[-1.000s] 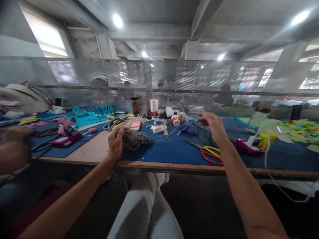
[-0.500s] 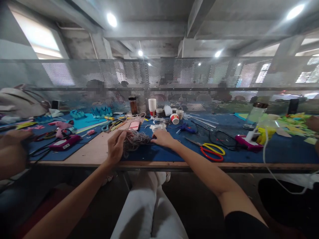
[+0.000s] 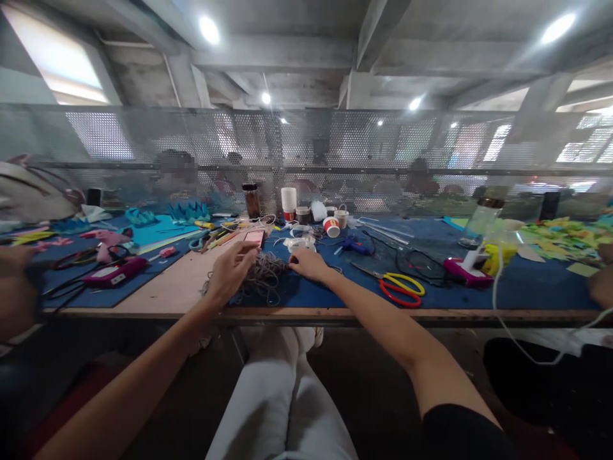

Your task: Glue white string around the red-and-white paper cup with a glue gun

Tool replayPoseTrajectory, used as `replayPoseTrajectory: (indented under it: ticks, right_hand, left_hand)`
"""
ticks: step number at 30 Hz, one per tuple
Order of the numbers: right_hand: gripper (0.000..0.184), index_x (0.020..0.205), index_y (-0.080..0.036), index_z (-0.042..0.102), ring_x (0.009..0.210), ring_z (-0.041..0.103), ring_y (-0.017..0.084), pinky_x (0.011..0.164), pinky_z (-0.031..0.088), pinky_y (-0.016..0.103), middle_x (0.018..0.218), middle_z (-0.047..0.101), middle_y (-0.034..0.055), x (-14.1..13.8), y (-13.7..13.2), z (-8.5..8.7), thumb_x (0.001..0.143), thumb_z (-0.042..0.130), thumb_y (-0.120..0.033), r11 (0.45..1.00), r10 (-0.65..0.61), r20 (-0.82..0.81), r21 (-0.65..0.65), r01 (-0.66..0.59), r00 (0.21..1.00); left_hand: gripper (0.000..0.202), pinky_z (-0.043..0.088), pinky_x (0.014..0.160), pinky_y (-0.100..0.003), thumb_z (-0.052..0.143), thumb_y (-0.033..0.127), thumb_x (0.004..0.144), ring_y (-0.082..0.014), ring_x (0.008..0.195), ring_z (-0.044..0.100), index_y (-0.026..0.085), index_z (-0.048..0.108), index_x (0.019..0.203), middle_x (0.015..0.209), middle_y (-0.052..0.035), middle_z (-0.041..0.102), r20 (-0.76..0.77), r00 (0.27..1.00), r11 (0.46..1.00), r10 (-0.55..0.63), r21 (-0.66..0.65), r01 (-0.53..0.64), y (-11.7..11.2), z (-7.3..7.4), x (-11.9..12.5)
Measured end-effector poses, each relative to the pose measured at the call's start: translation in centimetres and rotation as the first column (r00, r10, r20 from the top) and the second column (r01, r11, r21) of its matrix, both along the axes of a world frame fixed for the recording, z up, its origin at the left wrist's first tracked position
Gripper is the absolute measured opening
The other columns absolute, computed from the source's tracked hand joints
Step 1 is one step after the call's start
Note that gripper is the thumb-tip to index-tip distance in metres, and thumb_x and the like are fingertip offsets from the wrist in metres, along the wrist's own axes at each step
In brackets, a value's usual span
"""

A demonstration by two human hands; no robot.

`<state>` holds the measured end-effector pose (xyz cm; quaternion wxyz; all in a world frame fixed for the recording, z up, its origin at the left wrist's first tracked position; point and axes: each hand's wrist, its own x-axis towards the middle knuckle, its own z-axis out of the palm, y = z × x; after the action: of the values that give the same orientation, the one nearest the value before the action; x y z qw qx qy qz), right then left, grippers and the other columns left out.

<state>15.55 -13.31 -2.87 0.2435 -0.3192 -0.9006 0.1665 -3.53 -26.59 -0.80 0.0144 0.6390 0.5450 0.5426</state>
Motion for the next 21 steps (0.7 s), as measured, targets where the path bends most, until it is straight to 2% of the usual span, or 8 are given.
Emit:
replayPoseTrajectory:
  ticks: [3,7,9,11,12,14,17,21]
  right_hand:
    - [0.007,0.074,-0.018,0.068,0.086,0.065,0.021,0.083,0.047,0.032,0.085,0.072,0.0056,0.0,0.3,0.3,0.078,0.066,-0.023,0.998,-0.034,-0.128,-0.054,0.027,0.991]
    - [0.018,0.084,-0.017,0.064,0.077,0.067,0.017,0.075,0.051,0.029,0.084,0.072,0.0052,1.7,0.7,2.4,0.088,0.056,-0.033,0.986,-0.075,-0.320,-0.168,0.022,0.945]
    - [0.024,0.090,-0.018,0.061,0.072,0.066,0.014,0.067,0.052,0.025,0.088,0.073,0.0053,3.3,0.7,3.9,0.089,0.052,-0.041,0.960,-0.094,-0.471,-0.275,-0.045,0.877]
    - [0.026,0.089,-0.019,0.060,0.063,0.062,0.010,0.058,0.049,0.022,0.089,0.073,0.0044,5.1,0.5,5.3,0.083,0.062,-0.044,0.884,-0.155,-0.688,-0.417,-0.212,0.709]
    - [0.026,0.087,-0.020,0.060,0.058,0.058,0.008,0.053,0.046,0.020,0.087,0.073,0.0036,6.1,0.3,6.0,0.079,0.067,-0.043,0.851,-0.184,-0.755,-0.443,-0.282,0.629]
    - [0.023,0.082,-0.019,0.060,0.049,0.047,0.005,0.044,0.038,0.017,0.081,0.071,0.0023,7.9,0.1,7.1,0.076,0.070,-0.039,0.830,-0.215,-0.829,-0.433,-0.351,0.516]
    - [0.021,0.075,-0.019,0.058,0.042,0.034,0.003,0.038,0.027,0.017,0.067,0.066,-0.0010,10.4,0.1,8.1,0.073,0.073,-0.035,0.854,-0.259,-0.872,-0.407,-0.323,0.415]
    - [0.024,0.073,-0.020,0.056,0.038,0.029,0.003,0.037,0.026,0.018,0.058,0.058,-0.0053,12.9,0.6,8.3,0.070,0.076,-0.033,0.878,-0.324,-0.879,-0.417,-0.235,0.350]
  left_hand:
    - [0.042,0.047,0.096,-0.043,0.065,0.035,0.082,-0.0298,0.110,0.063,0.022,0.063,0.121,0.122,-0.0118,0.066,-0.309,0.949,0.989,0.067,-0.108,-0.105,0.6,-0.6,-0.7]
    - [0.055,0.046,0.097,-0.044,0.069,0.030,0.076,-0.0341,0.116,0.060,0.022,0.058,0.129,0.127,-0.0139,0.063,-0.497,0.858,0.950,0.130,-0.186,-0.251,0.8,-1.7,-1.6]
    - [0.047,0.047,0.093,-0.041,0.065,0.024,0.078,-0.0325,0.110,0.063,0.024,0.061,0.125,0.121,-0.0124,0.066,-0.520,0.839,0.940,0.159,-0.179,-0.289,0.7,-1.9,-2.0]
    - [0.038,0.048,0.090,-0.039,0.061,0.022,0.080,-0.0309,0.106,0.065,0.025,0.065,0.118,0.117,-0.0110,0.069,-0.518,0.833,0.936,0.194,-0.158,-0.316,0.5,-1.8,-2.3]
    - [0.034,0.048,0.088,-0.038,0.060,0.023,0.082,-0.0307,0.104,0.065,0.026,0.067,0.115,0.116,-0.0107,0.070,-0.513,0.832,0.933,0.212,-0.146,-0.328,0.4,-1.7,-2.5]
    - [0.029,0.048,0.084,-0.037,0.058,0.030,0.085,-0.0308,0.100,0.066,0.026,0.068,0.112,0.113,-0.0106,0.071,-0.499,0.832,0.932,0.240,-0.122,-0.342,0.3,-1.5,-2.9]
    - [0.028,0.047,0.077,-0.035,0.055,0.038,0.088,-0.0301,0.094,0.067,0.027,0.070,0.109,0.106,-0.0103,0.073,-0.471,0.839,0.933,0.274,-0.083,-0.351,0.1,-1.1,-3.5]
    - [0.032,0.045,0.072,-0.032,0.045,0.045,0.094,-0.0283,0.086,0.067,0.026,0.071,0.099,0.091,-0.0098,0.075,-0.438,0.830,0.916,0.344,-0.037,-0.399,0.0,-0.7,-4.4]
